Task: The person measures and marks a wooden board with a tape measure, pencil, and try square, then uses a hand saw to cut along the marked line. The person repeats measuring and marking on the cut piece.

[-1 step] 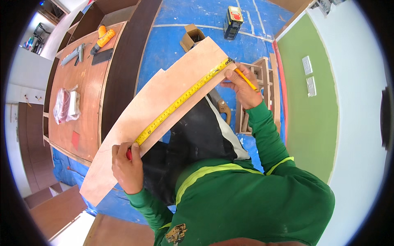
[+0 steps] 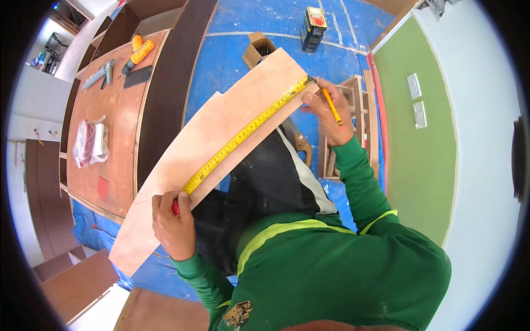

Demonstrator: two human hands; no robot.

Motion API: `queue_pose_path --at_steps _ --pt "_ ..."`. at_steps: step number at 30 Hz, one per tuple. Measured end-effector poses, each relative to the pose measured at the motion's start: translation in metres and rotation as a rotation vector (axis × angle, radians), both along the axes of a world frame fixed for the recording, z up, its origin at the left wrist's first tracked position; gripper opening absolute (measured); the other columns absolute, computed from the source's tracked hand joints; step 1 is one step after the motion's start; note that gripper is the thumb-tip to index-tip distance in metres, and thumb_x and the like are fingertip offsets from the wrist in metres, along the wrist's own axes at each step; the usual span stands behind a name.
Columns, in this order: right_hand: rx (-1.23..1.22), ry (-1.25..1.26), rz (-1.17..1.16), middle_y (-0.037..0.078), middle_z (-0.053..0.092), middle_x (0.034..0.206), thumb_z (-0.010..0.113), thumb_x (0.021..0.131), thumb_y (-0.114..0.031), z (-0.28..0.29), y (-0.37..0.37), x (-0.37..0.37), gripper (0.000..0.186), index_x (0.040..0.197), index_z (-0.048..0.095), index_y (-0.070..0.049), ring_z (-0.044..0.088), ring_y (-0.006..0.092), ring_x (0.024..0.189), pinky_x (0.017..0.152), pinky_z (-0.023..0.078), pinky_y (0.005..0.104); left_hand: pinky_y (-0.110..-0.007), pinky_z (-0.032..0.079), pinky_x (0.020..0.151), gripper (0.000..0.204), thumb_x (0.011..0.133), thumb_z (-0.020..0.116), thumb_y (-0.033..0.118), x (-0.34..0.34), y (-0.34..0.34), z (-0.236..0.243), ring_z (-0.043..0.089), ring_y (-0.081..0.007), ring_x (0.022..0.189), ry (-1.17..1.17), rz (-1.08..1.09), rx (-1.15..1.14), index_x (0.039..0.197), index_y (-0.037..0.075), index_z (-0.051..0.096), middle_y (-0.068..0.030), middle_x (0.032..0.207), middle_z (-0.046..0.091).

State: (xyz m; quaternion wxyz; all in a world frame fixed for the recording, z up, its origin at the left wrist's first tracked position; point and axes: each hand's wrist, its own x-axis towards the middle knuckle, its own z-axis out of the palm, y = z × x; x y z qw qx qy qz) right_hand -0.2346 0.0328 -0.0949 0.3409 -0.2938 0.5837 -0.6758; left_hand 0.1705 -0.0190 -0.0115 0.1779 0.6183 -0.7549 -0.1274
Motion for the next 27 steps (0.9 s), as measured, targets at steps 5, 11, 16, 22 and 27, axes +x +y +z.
queue_pose_path --at_steps 5,11,16,22,27 --pt "-0.046 0.8 -0.236 0.011 0.07 0.107 0.087 0.104 -0.016 0.028 0.003 -0.007 0.045 0.144 0.071 -0.003 0.071 0.0238 0.101 0.092 0.058 0.0378 -0.052 0.055 0.081 0.019 0.107 0.077 0.021 -0.008 0.007 -0.004 0.069 -0.0406 0.089 0.019 -0.002 -0.087 0.107 0.002 0.079 -0.0172 0.099 0.065" --pt "-0.054 0.824 -0.181 0.01 0.069 0.103 0.082 0.107 -0.011 0.029 -0.008 -0.016 0.015 0.116 0.078 0.001 0.066 0.0197 0.09 0.083 0.053 0.0339 -0.049 0.057 0.083 0.022 0.109 0.076 0.021 -0.012 0.009 -0.01 0.071 -0.041 0.091 0.065 -0.011 -0.135 0.109 -0.001 0.079 -0.0191 0.102 0.069" --pt "-0.038 0.653 -0.041 0.004 0.068 0.102 0.08 0.11 -0.01 0.025 0.004 -0.021 0.01 0.115 0.077 -0.002 0.063 0.0104 0.092 0.082 0.051 0.0288 -0.049 0.056 0.082 0.021 0.107 0.078 0.02 -0.005 0.011 -0.008 0.071 -0.0408 0.091 0.05 -0.006 -0.123 0.109 0.0 0.079 -0.0194 0.101 0.069" --pt "-0.003 0.5 0.029 0.004 0.068 0.11 0.078 0.109 -0.006 0.031 0.013 -0.014 0.009 0.116 0.075 -0.001 0.066 0.0104 0.1 0.088 0.054 0.0286 -0.052 0.056 0.086 0.017 0.105 0.079 0.021 -0.014 0.013 -0.002 0.07 -0.0408 0.097 0.041 -0.006 -0.04 0.109 0.004 0.08 -0.0162 0.102 0.068" --pt "0.061 0.8 -0.053 0.01 0.069 0.109 0.076 0.103 0.001 0.039 0.009 -0.011 0.013 0.116 0.074 0.0 0.068 0.0186 0.096 0.088 0.055 0.0335 -0.052 0.058 0.084 0.014 0.105 0.078 0.018 -0.025 0.01 -0.001 0.071 -0.0401 0.096 0.014 -0.03 -0.059 0.109 0.005 0.081 -0.0161 0.103 0.069"
